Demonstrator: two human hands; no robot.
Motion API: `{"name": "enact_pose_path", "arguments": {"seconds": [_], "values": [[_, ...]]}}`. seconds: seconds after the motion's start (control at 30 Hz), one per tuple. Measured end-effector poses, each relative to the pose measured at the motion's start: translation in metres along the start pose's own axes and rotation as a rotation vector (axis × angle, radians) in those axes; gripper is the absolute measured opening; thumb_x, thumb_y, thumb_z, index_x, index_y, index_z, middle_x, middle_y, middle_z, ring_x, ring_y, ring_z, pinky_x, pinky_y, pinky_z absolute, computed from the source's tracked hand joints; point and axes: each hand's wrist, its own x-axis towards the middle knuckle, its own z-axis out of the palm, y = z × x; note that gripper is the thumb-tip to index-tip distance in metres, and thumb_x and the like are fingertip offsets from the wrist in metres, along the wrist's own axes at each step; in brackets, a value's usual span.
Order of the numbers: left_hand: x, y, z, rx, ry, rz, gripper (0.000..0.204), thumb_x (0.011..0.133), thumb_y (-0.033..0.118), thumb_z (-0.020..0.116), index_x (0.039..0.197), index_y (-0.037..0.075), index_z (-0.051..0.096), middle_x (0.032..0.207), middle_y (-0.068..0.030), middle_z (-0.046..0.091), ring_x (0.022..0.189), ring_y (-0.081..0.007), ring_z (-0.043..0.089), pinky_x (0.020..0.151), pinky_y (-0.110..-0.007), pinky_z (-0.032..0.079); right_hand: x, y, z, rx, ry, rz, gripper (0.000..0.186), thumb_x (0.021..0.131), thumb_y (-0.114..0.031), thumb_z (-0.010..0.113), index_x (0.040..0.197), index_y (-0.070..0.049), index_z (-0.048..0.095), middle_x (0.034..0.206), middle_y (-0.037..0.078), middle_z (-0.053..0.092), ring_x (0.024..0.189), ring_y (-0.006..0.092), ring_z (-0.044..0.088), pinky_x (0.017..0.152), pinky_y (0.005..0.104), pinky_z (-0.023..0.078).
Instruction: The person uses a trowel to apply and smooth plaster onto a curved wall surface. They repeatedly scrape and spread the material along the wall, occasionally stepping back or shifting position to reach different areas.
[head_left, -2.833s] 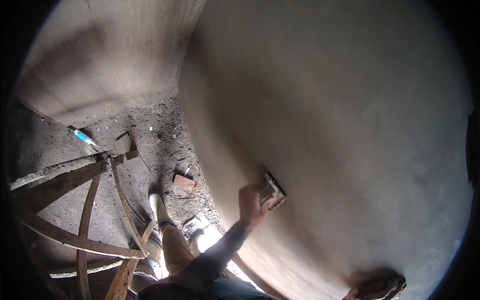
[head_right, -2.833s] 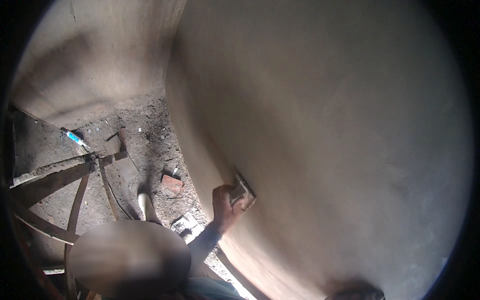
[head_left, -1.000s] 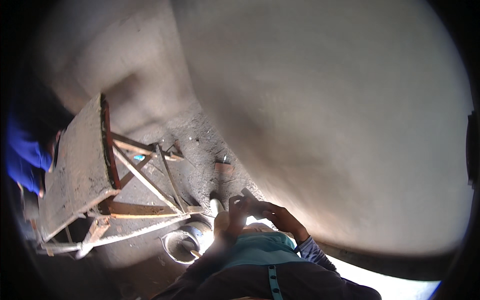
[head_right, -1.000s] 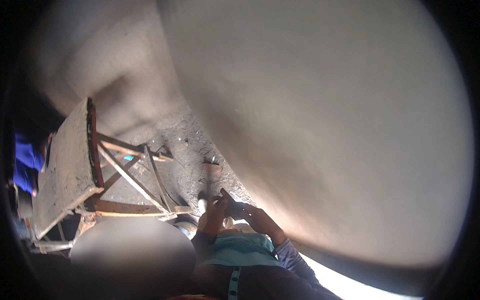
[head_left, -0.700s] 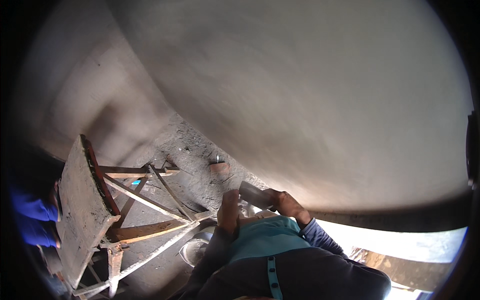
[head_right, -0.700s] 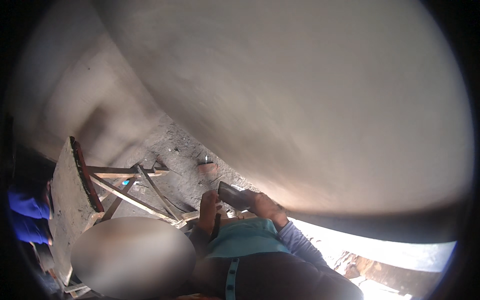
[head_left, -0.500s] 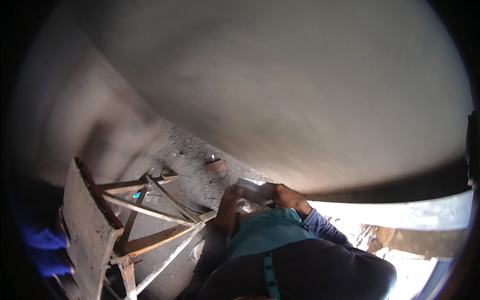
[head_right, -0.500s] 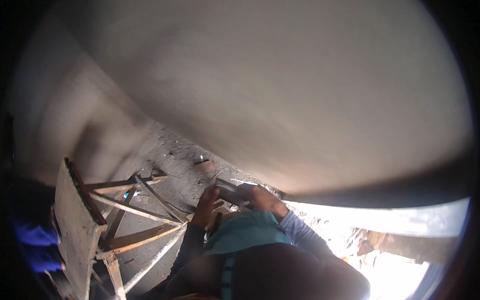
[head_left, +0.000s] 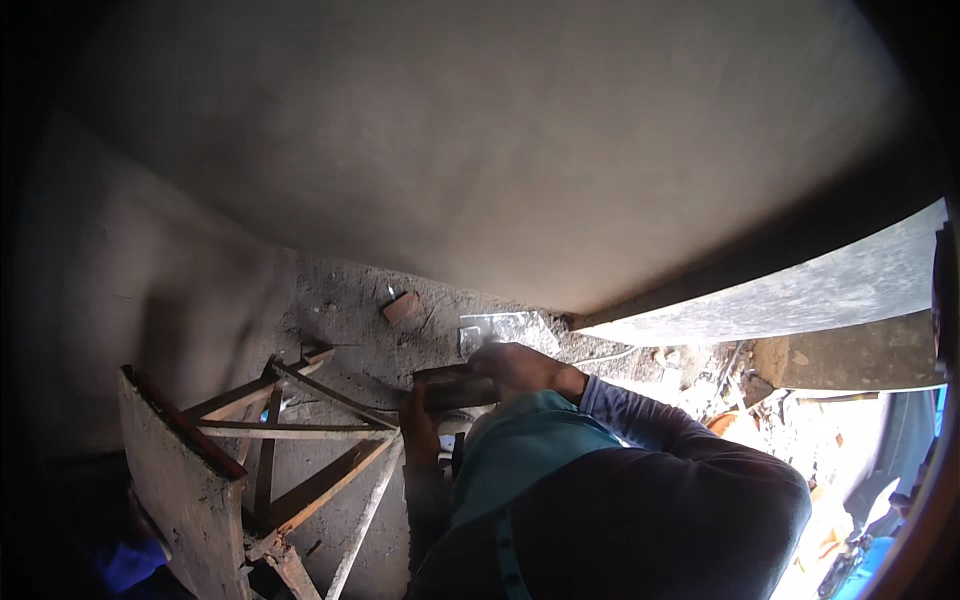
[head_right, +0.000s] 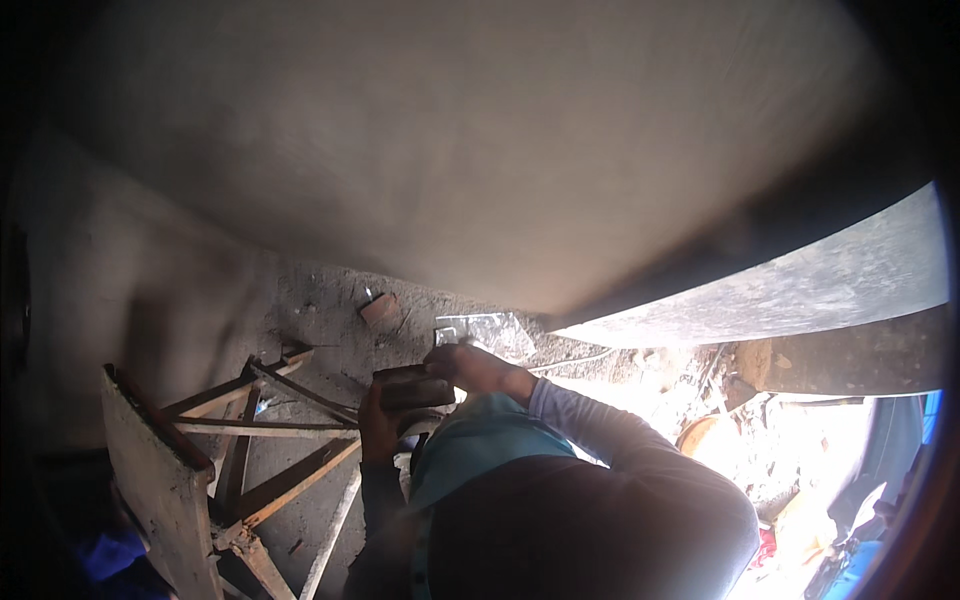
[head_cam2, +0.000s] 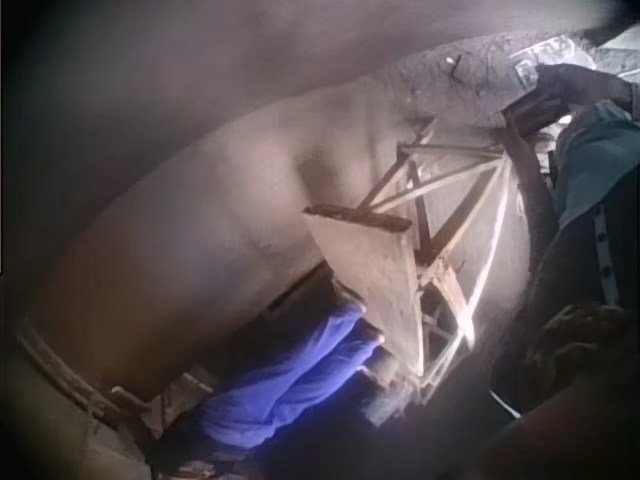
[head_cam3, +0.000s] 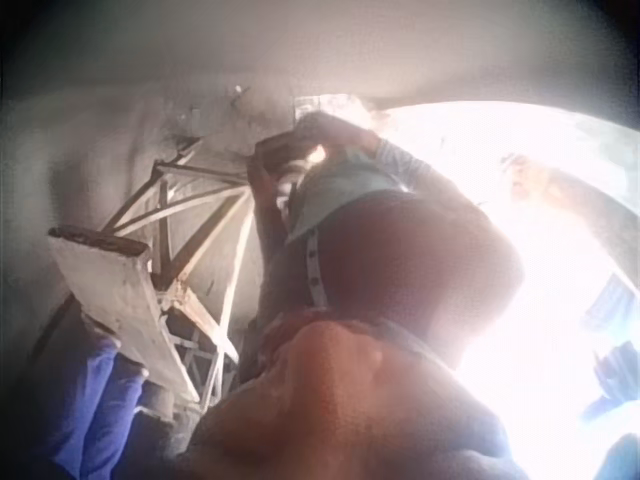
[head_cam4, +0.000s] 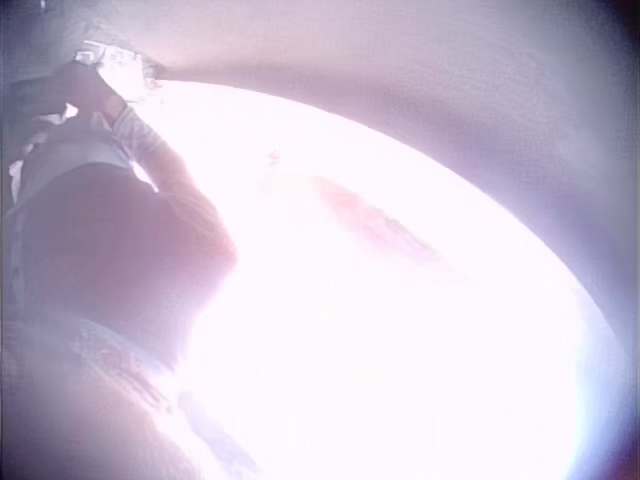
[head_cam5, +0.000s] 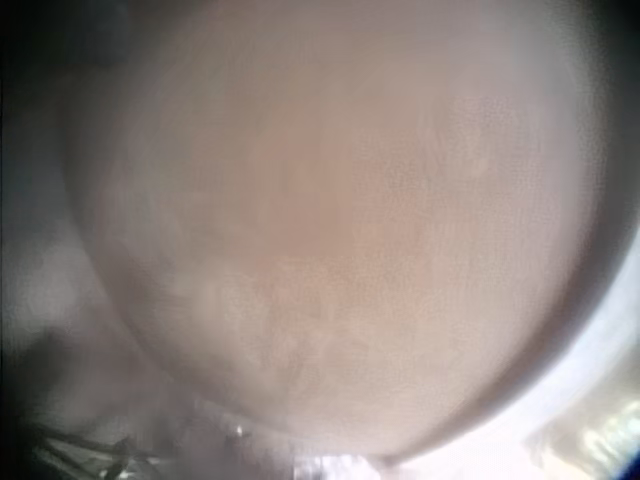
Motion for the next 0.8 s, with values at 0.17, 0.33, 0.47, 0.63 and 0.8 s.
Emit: {"name": "enact_pose_path", "arguments": {"seconds": [0.17, 0.33, 0.47, 0.63, 0.8], "values": [[-0.031, -0.024, -0.032, 0.572, -0.059, 0.407, 0.046, 0.105, 0.039, 0.057, 0.127, -0.001, 0.058, 0.12, -0.0139, 0.062, 0.118, -0.0262, 0.061, 0.098, -0.04, 0.052, -0.009, 0.005, 0.038, -0.846, -0.13, -0.14, 0.037, 0.097, -0.028, 0.06, 0.133, -0.018, 0.064, 0.145, 0.008, 0.053, 0.131, 0.0277, 0.054, 0.109, 0.059, 0.039], [-0.049, -0.03, -0.036, 0.113, -0.098, 0.153, 0.046, 0.106, 0.024, 0.057, 0.142, -0.001, 0.046, 0.133, -0.0187, 0.054, 0.127, -0.0307, 0.055, 0.102, -0.043, 0.052, -0.017, -0.033, 0.064, -0.999, -0.079, -0.187, 0.035, 0.092, -0.021, 0.062, 0.127, -0.015, 0.066, 0.129, 0.007, 0.062, 0.123, 0.0247, 0.06, 0.116, 0.0559, 0.032], [-0.044, -0.052, -0.064, 0.266, -0.042, 0.302, 0.06, 0.092, 0.012, 0.073, 0.144, 0.0, 0.046, 0.134, -0.0147, 0.058, 0.125, -0.0253, 0.057, 0.105, -0.038, 0.048, -0.016, -0.008, 0.076, -0.946, -0.053, -0.233, 0.04, 0.091, -0.018, 0.062, 0.13, -0.01, 0.062, 0.128, 0.01, 0.062, 0.123, 0.027, 0.06, 0.114, 0.0509, 0.038], [-0.077, -0.005, -0.031, 0.209, -0.033, 0.222, 0.071, 0.087, 0.028, 0.081, 0.142, -0.003, 0.048, 0.133, -0.0229, 0.06, 0.125, -0.0352, 0.059, 0.105, -0.046, 0.047, -0.019, 0.026, 0.074, -0.777, -0.02, -0.241, 0.035, 0.091, -0.013, 0.061, 0.125, -0.003, 0.06, 0.125, 0.018, 0.063, 0.122, 0.0345, 0.06, 0.104, 0.0451, 0.048], [-0.073, -0.011, -0.072, 1.081, 0.061, 0.703, 0.068, 0.088, 0.029, 0.08, 0.14, -0.003, 0.05, 0.13, -0.0269, 0.061, 0.123, -0.0421, 0.059, 0.103, -0.048, 0.047, -0.007, 0.013, 0.078, -0.66, -0.152, -0.312, 0.045, 0.086, -0.018, 0.065, 0.127, -0.001, 0.06, 0.12, 0.018, 0.063, 0.118, 0.0376, 0.059, 0.103, 0.0451, 0.047]]}}
